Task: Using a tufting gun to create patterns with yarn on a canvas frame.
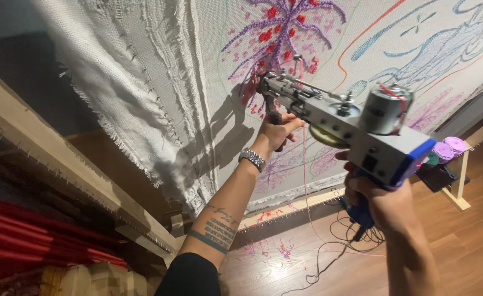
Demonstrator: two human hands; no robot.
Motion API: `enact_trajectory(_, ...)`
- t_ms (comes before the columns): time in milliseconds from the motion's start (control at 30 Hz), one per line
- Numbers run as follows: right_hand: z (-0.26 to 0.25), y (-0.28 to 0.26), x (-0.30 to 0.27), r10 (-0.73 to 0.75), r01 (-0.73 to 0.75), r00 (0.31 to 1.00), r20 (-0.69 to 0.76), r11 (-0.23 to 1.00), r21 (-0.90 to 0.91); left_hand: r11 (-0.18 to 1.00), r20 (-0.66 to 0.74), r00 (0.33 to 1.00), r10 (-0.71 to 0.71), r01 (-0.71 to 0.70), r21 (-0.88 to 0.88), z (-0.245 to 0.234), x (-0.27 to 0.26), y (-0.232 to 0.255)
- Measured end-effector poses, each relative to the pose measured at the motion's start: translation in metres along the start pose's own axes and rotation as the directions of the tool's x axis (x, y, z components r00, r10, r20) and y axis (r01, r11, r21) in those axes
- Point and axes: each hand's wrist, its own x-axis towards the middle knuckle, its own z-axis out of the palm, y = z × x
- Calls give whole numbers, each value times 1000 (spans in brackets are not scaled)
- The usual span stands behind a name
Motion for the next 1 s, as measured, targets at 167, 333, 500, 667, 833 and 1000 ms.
enact_trajectory(167,28,-14,3,-70,78,996,49,981,-179,999,-36,999,39,-39,-8,-21,45,-48)
enact_trajectory(333,37,-8,2,-101,92,994,-43,981,-171,998,-61,998,10,-6,60,-23,45,-41)
enact_trajectory(500,41,-5,7,-120,114,991,-56,989,-96,1000,-119,993,11,-8,29,-21,29,-10)
enact_trajectory(667,40,-10,11,-145,141,989,-25,981,-134,994,-115,993,-23,35,106,-18,32,1)
enact_trajectory(833,26,-1,10,-150,148,988,-27,987,-66,970,-101,991,-88,108,218,-11,20,14)
enact_trajectory(1000,-15,4,10,-88,81,988,125,995,60,981,91,992,-90,72,182,1,-11,42)
